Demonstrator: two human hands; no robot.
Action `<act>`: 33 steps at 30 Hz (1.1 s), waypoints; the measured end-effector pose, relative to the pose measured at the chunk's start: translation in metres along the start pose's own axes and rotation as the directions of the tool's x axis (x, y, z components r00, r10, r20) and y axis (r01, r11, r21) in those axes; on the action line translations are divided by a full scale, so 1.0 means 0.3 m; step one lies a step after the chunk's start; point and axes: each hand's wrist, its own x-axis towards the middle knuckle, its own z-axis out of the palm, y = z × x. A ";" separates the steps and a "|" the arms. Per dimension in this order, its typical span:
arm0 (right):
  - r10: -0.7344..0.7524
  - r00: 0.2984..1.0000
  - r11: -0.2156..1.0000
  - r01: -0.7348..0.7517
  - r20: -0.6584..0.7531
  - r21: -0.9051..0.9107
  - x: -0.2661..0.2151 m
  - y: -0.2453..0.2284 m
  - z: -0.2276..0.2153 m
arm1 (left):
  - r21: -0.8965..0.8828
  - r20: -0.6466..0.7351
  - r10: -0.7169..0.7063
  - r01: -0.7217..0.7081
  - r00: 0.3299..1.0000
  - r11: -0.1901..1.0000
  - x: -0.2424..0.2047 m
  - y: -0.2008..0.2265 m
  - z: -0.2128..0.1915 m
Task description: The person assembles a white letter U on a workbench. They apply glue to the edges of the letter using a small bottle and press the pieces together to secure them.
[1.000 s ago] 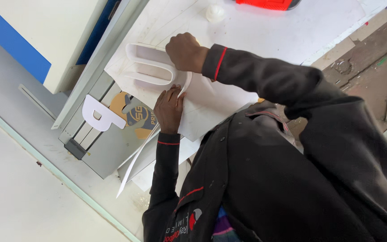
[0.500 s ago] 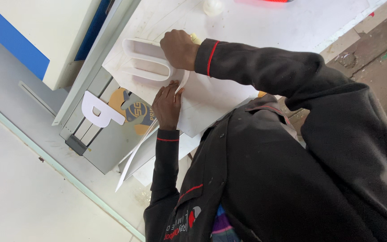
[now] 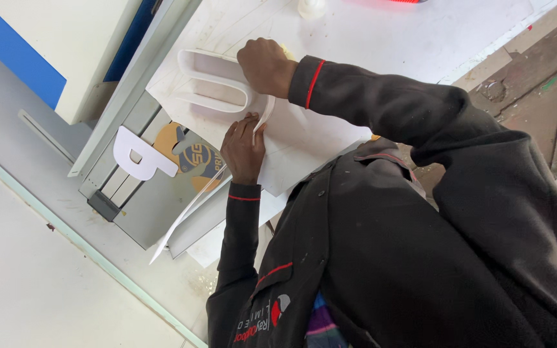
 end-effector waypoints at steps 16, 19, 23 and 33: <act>-0.067 0.987 0.960 0.104 -0.144 0.261 -0.061 0.051 0.022 | 0.028 -0.016 0.046 -0.046 0.999 0.999 -0.003 0.004 0.012; -0.078 0.980 0.955 0.126 -0.183 0.268 -0.063 0.049 0.025 | 0.019 -0.033 0.063 -0.063 0.997 0.998 -0.001 0.006 0.005; -0.090 0.970 0.952 0.150 -0.226 0.266 -0.065 0.055 0.030 | 0.011 -0.034 0.059 -0.058 0.998 0.998 0.004 0.012 0.005; -0.040 0.986 0.958 0.084 -0.162 0.274 -0.063 0.055 0.037 | 0.059 -0.012 0.079 -0.079 0.997 0.995 0.023 0.034 -0.011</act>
